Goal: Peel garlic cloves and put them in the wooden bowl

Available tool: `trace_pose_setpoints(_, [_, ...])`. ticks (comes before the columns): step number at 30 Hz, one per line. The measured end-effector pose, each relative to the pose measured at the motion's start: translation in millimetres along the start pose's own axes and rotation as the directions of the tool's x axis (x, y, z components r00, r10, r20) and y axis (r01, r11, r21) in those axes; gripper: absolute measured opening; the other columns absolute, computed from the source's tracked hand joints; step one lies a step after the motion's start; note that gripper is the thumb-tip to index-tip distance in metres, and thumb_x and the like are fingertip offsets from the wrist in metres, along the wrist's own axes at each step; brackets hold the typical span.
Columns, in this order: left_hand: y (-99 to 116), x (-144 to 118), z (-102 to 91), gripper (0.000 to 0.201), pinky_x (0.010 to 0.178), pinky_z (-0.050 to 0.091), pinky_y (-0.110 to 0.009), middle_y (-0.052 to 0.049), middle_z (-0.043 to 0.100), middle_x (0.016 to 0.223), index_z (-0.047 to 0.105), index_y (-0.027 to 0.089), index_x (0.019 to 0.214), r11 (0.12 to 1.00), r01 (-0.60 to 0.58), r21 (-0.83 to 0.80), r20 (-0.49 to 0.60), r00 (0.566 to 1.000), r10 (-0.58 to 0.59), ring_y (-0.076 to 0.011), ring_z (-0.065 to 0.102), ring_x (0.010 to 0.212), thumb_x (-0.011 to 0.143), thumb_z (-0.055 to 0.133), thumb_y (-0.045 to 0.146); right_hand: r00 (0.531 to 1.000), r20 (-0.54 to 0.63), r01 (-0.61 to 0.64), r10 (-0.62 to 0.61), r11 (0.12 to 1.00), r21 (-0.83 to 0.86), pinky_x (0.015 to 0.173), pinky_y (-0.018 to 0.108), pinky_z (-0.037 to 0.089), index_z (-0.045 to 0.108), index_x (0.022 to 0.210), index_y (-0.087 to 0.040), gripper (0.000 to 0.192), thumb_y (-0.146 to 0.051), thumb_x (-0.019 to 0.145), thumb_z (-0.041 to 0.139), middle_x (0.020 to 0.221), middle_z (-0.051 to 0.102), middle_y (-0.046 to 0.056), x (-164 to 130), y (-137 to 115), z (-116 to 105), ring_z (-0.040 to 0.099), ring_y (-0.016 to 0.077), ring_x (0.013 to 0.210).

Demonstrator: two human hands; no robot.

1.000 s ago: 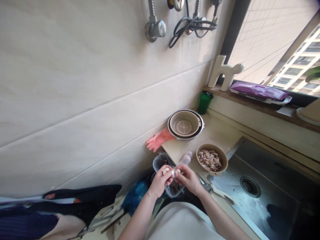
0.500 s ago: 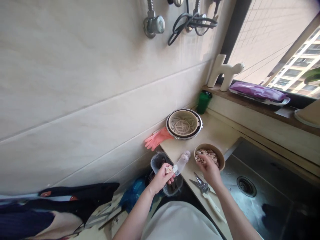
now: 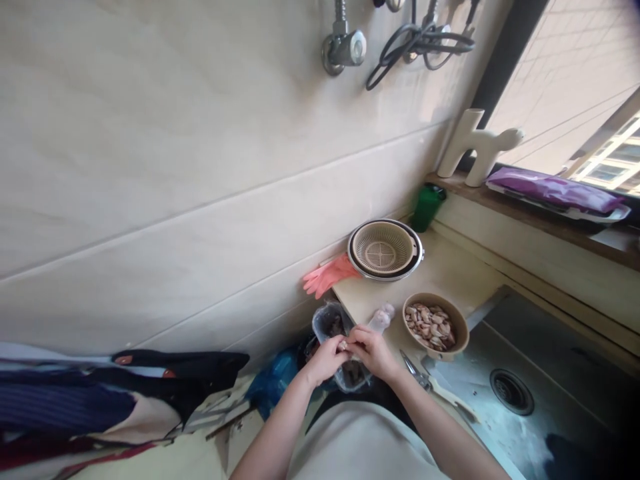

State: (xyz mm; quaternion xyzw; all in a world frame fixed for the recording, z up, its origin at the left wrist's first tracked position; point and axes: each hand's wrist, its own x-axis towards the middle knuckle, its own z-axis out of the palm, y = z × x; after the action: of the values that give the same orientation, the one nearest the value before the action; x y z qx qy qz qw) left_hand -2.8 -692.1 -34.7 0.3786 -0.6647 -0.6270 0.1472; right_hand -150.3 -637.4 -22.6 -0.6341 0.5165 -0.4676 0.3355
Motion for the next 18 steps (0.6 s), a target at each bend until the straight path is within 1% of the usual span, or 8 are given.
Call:
trace_pose_setpoints(5, [-7, 1, -4.6, 0.006, 0.061, 0.037, -0.025, 0.000, 0.057, 0.067, 0.059, 0.014, 0.071, 0.979, -0.063, 0.196, -0.002, 0.998, 0.064, -0.0158, 0.050, 0.066, 0.070, 0.053, 0.015, 0.998, 0.010, -0.062, 0.062, 0.998, 0.028, 0.061, 0.024, 0.042, 0.060, 0.068, -0.018, 0.021, -0.029, 0.084, 0.053, 0.068, 0.056, 0.001, 1, 3, 10, 0.052, 0.0123, 0.064])
trace_pose_setpoints(8, [-7, 0, -7.3, 0.007, 0.061, 0.038, -0.025, -0.002, 0.059, 0.070, 0.059, 0.014, 0.073, 0.961, -0.104, 0.256, 0.002, 0.994, 0.107, -0.0161, 0.052, 0.068, 0.071, 0.052, 0.014, 0.987, -0.046, -0.157, 0.154, 0.986, -0.053, 0.057, 0.022, 0.039, 0.058, 0.067, -0.017, 0.018, -0.025, 0.082, 0.052, 0.064, 0.056, 0.000, 2, 10, 16, 0.050, 0.0115, 0.060])
trace_pose_setpoints(9, [-7, -1, -8.0, 0.010, 0.061, 0.039, -0.024, -0.002, 0.059, 0.072, 0.060, 0.015, 0.078, 0.965, -0.103, 0.239, 0.010, 0.995, 0.104, -0.0154, 0.053, 0.067, 0.072, 0.052, 0.014, 0.978, -0.072, -0.201, 0.195, 0.976, -0.088, 0.055, 0.022, 0.038, 0.057, 0.068, -0.017, 0.017, -0.024, 0.082, 0.051, 0.062, 0.056, -0.001, 2, 14, 18, 0.049, 0.0111, 0.058])
trace_pose_setpoints(11, [-8, -3, -9.5, 0.027, 0.058, 0.040, -0.023, -0.001, 0.059, 0.076, 0.058, 0.017, 0.100, 0.986, -0.081, 0.148, 0.033, 0.996, 0.077, -0.0132, 0.053, 0.062, 0.074, 0.051, 0.015, 0.952, -0.119, -0.298, 0.283, 0.945, -0.137, 0.052, 0.021, 0.035, 0.057, 0.068, -0.016, 0.015, -0.022, 0.080, 0.050, 0.059, 0.056, -0.002, 3, 24, 23, 0.048, 0.0105, 0.055])
trace_pose_setpoints(13, [-13, -2, -10.8, 0.046, 0.056, 0.042, -0.022, 0.001, 0.058, 0.080, 0.046, 0.023, 0.121, 0.998, -0.060, 0.033, 0.043, 0.997, 0.059, -0.0113, 0.053, 0.059, 0.076, 0.051, 0.017, 0.912, -0.132, -0.408, 0.390, 0.897, -0.169, 0.050, 0.020, 0.034, 0.057, 0.069, -0.015, 0.013, -0.020, 0.078, 0.050, 0.057, 0.056, -0.002, 2, 35, 30, 0.048, 0.0102, 0.052])
trace_pose_setpoints(14, [-18, -1, -11.3, 0.049, 0.056, 0.042, -0.022, 0.001, 0.057, 0.081, 0.043, 0.025, 0.124, 0.998, -0.056, -0.014, 0.043, 0.997, 0.056, -0.0108, 0.053, 0.059, 0.077, 0.050, 0.018, 0.885, -0.124, -0.465, 0.448, 0.865, -0.190, 0.050, 0.020, 0.034, 0.058, 0.070, -0.015, 0.012, -0.019, 0.078, 0.050, 0.056, 0.057, -0.001, 1, 40, 34, 0.049, 0.0103, 0.051])
trace_pose_setpoints(16, [-33, 6, -11.4, 0.040, 0.057, 0.042, -0.021, 0.001, 0.057, 0.082, 0.048, 0.024, 0.118, 0.997, -0.053, -0.064, 0.027, 0.998, 0.055, -0.0106, 0.052, 0.060, 0.078, 0.049, 0.020, 0.829, -0.116, -0.556, 0.548, 0.782, -0.283, 0.050, 0.021, 0.035, 0.059, 0.074, -0.015, 0.013, -0.018, 0.079, 0.048, 0.058, 0.060, 0.000, -1, 48, 45, 0.053, 0.0115, 0.052])
trace_pose_setpoints(18, [-52, 17, -9.9, 0.026, 0.058, 0.042, -0.022, 0.000, 0.057, 0.080, 0.055, 0.021, 0.104, 0.996, -0.030, -0.081, -0.014, 0.999, 0.029, -0.0112, 0.051, 0.061, 0.079, 0.049, 0.022, 0.792, -0.137, -0.594, 0.595, 0.701, -0.393, 0.054, 0.022, 0.036, 0.061, 0.078, -0.014, 0.017, -0.016, 0.081, 0.044, 0.066, 0.064, 0.005, -2, 55, 56, 0.058, 0.0139, 0.060])
